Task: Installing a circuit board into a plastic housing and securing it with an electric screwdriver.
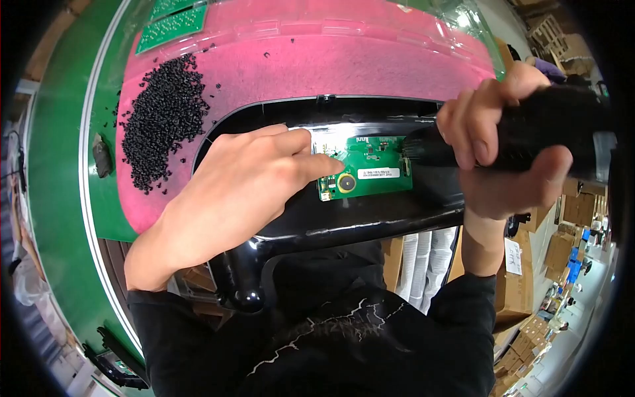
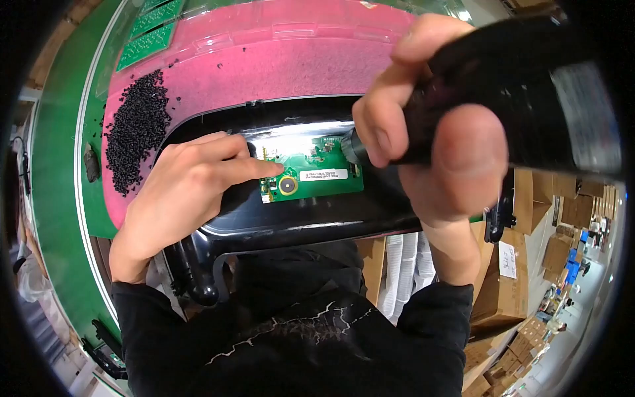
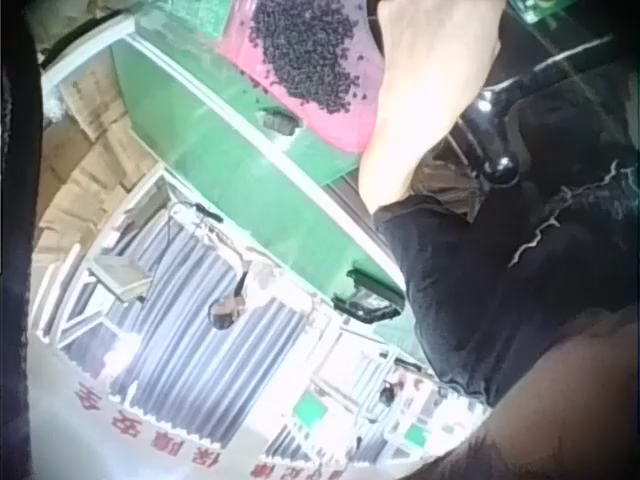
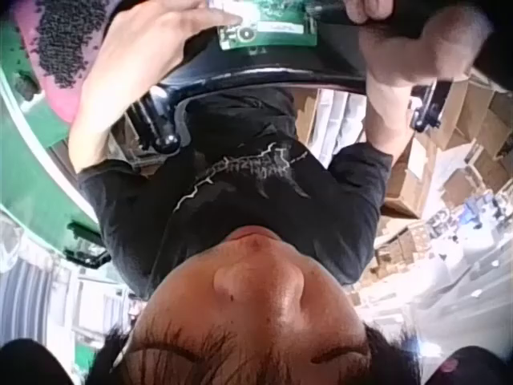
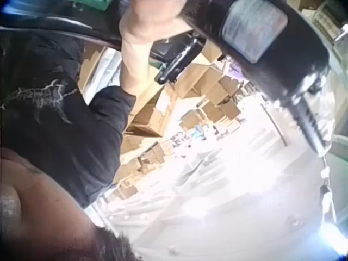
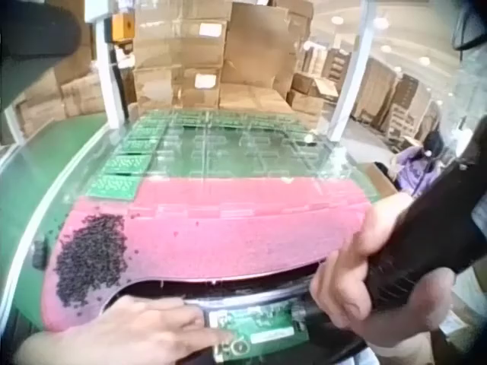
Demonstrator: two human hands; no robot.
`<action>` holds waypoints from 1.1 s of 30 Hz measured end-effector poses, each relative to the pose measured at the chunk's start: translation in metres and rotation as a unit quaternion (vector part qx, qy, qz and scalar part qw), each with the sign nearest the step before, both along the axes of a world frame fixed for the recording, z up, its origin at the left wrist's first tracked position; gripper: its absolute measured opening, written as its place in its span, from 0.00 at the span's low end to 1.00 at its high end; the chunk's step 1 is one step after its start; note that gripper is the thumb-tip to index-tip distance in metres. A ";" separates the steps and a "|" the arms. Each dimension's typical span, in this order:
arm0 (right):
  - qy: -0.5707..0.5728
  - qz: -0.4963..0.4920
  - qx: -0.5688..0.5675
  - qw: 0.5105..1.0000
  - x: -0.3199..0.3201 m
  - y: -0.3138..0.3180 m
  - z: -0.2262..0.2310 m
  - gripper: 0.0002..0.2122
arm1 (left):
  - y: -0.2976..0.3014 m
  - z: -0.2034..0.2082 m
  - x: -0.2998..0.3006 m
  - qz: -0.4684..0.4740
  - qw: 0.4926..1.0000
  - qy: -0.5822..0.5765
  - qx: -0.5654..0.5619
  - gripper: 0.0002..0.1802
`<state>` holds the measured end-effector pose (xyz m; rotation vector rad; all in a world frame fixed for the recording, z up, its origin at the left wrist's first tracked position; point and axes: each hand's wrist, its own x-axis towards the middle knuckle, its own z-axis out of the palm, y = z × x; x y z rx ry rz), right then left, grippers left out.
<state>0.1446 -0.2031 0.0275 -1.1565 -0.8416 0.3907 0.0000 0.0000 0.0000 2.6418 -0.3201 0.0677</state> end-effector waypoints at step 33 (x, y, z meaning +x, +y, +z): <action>-0.045 0.120 0.154 0.980 -0.026 0.022 0.035 0.29 | 0.005 -0.005 0.013 -0.001 0.940 -0.292 -0.175 0.10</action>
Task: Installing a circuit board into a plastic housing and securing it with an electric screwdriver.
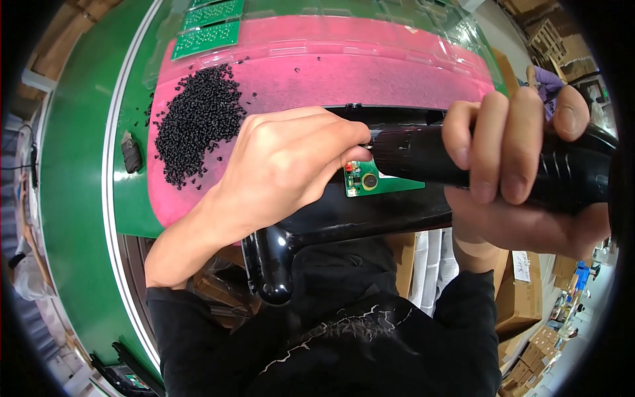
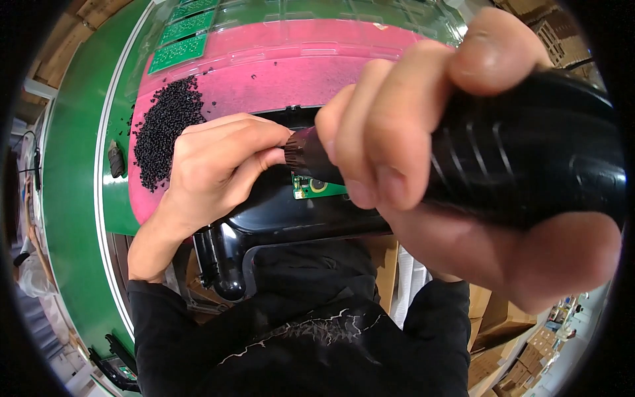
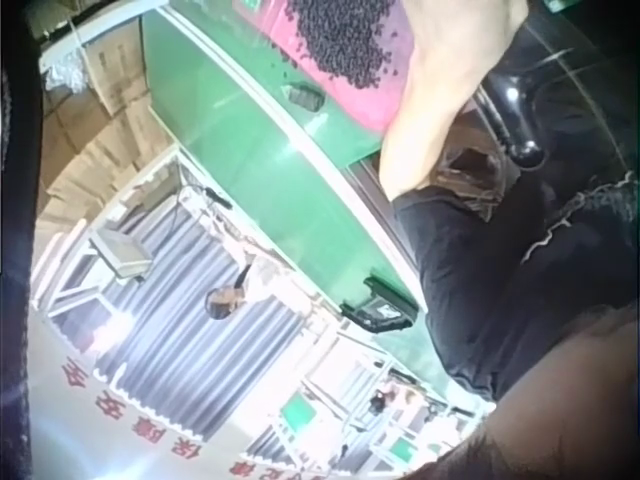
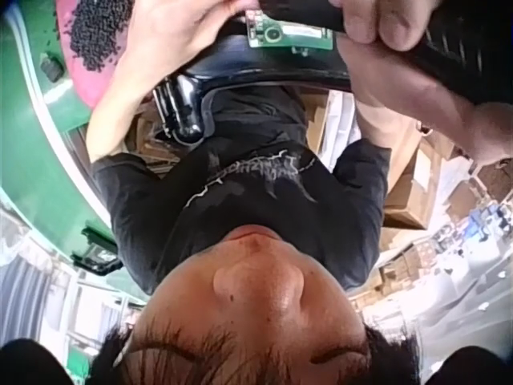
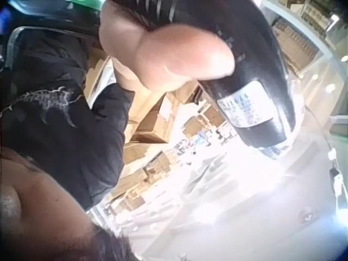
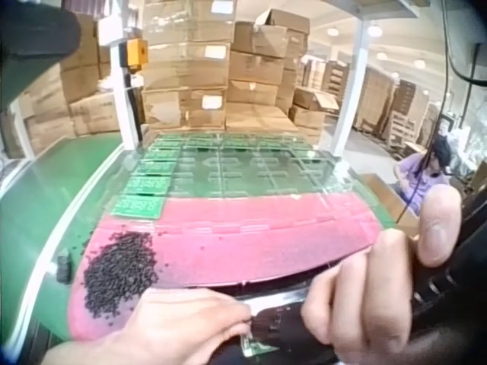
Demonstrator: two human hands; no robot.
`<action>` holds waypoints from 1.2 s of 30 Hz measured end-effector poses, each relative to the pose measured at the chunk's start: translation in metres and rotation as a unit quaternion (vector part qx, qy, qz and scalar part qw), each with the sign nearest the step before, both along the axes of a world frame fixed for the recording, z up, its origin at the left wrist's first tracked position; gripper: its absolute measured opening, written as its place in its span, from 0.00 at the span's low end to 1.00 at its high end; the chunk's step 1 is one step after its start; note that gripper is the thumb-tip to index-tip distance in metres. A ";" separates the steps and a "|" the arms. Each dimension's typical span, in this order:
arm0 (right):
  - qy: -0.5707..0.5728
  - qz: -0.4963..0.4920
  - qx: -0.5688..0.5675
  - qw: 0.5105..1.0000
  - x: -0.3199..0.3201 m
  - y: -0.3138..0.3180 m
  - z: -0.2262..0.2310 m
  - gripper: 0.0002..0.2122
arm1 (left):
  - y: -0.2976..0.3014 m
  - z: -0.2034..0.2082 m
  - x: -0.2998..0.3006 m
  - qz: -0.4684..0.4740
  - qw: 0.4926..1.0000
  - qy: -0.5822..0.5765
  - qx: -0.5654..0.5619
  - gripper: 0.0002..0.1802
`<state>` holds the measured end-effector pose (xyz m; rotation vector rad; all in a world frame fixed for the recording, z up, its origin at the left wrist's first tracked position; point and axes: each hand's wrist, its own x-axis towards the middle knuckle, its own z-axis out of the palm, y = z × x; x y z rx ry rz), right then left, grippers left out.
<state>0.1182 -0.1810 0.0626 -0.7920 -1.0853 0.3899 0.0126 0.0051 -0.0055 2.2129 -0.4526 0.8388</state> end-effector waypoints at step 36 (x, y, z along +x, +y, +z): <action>-0.063 -0.111 -0.168 0.977 -0.005 0.039 -0.024 0.26 | 0.001 0.000 -0.004 0.011 0.977 0.210 -0.024 0.07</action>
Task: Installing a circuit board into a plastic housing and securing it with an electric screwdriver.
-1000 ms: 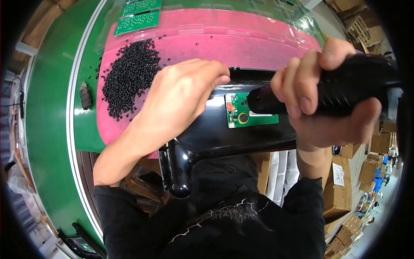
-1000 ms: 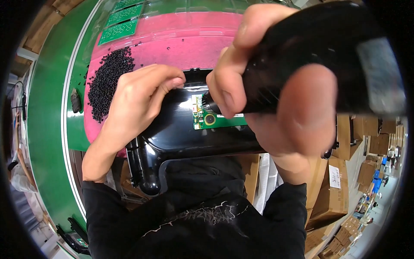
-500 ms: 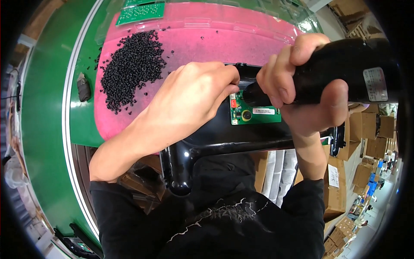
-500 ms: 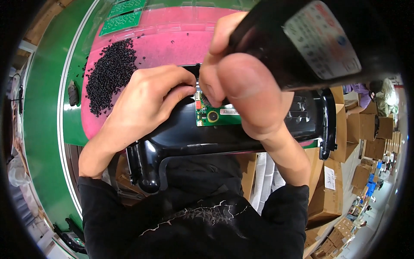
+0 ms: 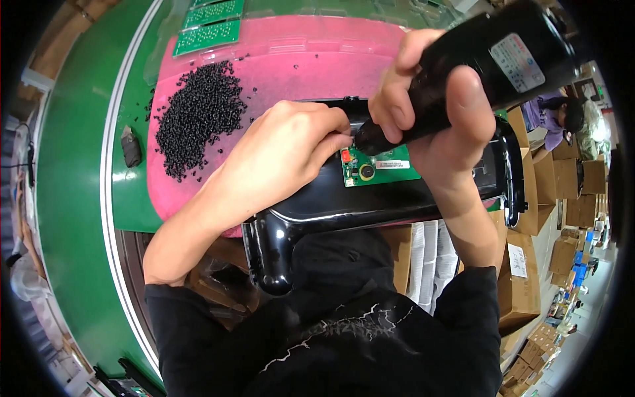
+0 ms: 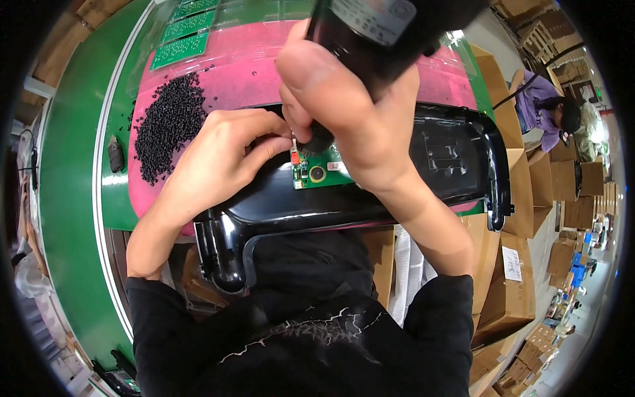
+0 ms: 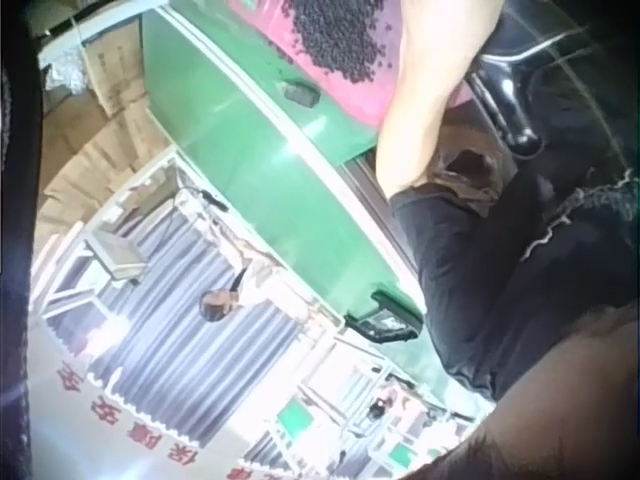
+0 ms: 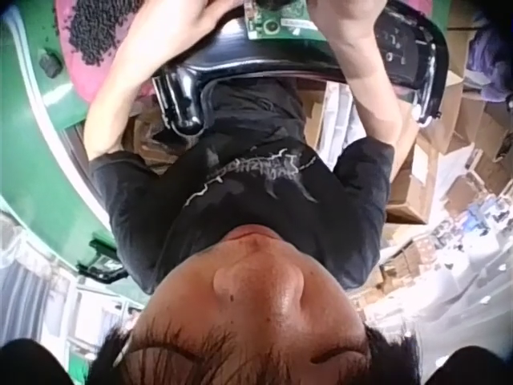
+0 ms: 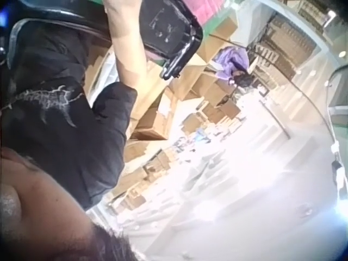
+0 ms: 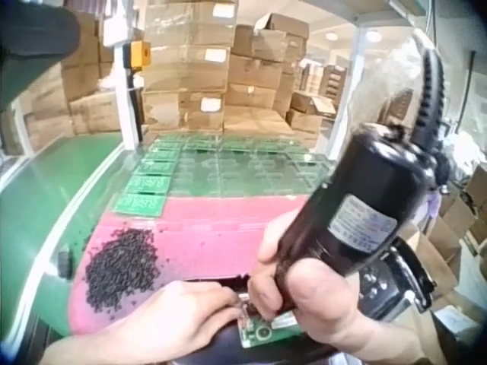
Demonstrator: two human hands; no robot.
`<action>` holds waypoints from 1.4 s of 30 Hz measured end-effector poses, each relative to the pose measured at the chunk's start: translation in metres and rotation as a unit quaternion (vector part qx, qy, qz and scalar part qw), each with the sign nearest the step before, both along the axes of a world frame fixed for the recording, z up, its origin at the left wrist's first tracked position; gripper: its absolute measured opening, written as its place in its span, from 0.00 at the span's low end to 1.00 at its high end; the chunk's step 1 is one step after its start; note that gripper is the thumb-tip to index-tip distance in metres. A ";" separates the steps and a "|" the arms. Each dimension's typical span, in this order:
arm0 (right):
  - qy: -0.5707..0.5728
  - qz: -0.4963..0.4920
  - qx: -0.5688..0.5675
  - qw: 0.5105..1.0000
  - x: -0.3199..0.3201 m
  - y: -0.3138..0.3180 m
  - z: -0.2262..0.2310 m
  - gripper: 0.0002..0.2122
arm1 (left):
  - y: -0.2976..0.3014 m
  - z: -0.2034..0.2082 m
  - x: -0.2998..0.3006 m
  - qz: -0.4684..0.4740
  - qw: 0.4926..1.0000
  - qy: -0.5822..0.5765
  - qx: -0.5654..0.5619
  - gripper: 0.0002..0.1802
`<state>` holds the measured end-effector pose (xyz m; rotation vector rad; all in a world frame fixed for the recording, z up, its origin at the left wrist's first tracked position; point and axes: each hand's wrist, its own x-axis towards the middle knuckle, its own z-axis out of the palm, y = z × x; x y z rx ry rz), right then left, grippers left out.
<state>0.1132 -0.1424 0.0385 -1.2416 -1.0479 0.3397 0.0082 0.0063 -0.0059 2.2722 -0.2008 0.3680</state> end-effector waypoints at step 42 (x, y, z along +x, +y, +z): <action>0.109 0.102 0.170 0.974 -0.019 -0.055 0.021 0.26 | 0.000 -0.005 0.002 -0.155 0.982 -0.104 0.013 0.14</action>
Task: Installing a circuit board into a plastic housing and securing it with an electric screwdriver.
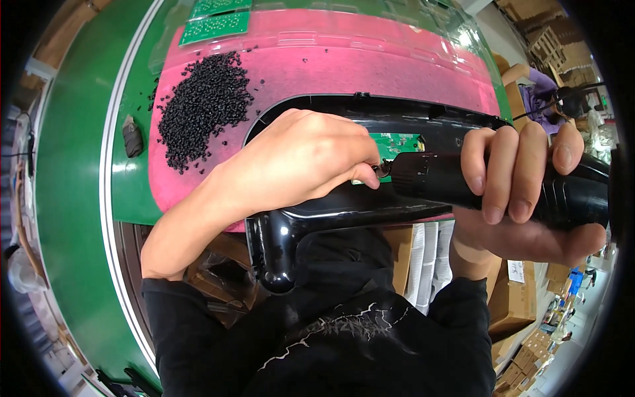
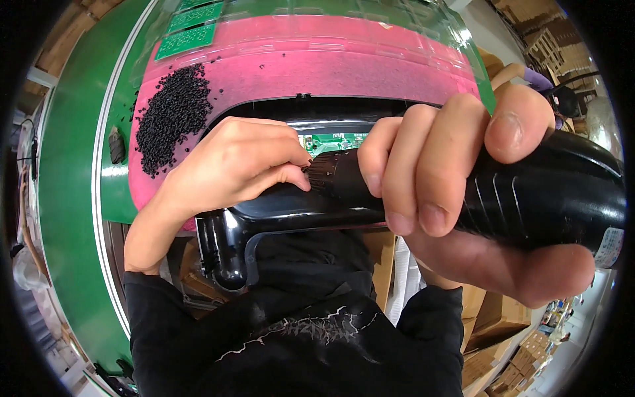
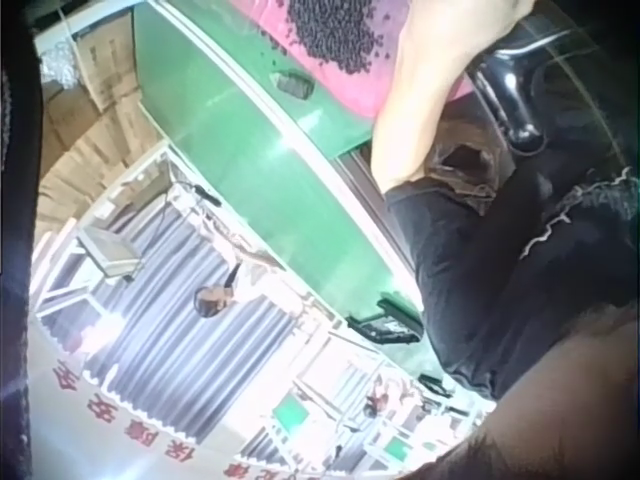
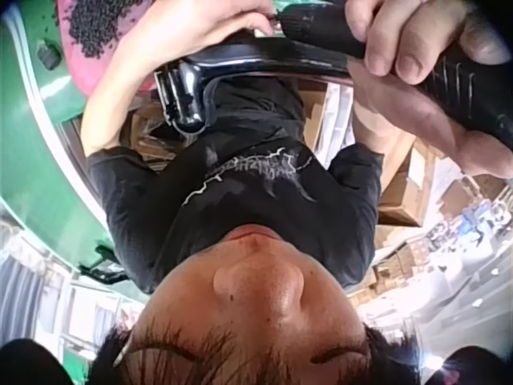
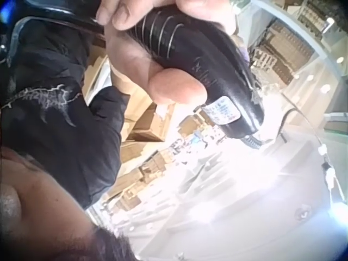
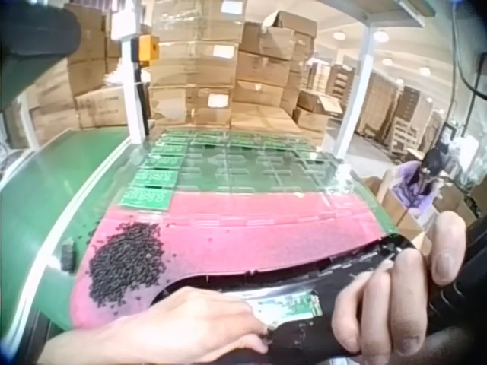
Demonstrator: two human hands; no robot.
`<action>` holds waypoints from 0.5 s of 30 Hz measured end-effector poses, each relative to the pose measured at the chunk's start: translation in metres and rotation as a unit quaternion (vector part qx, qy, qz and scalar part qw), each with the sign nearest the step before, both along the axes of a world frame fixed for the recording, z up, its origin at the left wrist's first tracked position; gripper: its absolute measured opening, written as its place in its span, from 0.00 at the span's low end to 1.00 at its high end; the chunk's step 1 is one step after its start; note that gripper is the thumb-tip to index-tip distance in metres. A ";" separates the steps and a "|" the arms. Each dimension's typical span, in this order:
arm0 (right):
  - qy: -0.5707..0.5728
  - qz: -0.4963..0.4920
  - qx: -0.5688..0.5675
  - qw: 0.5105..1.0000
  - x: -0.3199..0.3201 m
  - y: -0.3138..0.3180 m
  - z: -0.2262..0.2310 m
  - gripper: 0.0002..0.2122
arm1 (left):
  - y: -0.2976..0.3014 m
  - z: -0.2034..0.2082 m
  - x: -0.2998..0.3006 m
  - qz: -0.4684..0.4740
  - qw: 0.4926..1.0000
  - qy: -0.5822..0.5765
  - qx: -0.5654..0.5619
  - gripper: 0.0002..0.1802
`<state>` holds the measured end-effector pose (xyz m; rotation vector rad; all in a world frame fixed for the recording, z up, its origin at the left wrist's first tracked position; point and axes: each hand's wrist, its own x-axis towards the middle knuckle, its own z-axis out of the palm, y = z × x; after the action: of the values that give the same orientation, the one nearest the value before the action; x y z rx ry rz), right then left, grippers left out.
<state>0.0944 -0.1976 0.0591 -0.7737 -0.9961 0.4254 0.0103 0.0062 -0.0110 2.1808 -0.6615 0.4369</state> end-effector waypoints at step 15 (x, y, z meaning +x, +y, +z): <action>0.031 -0.046 -0.089 0.994 -0.004 0.000 -0.009 0.30 | 0.002 0.002 0.004 0.109 0.991 -0.072 -0.001 0.07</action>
<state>0.0908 -0.1978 0.0496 -0.9583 -0.8676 0.4601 0.0141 0.0084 -0.0086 2.2440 -0.5001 0.7156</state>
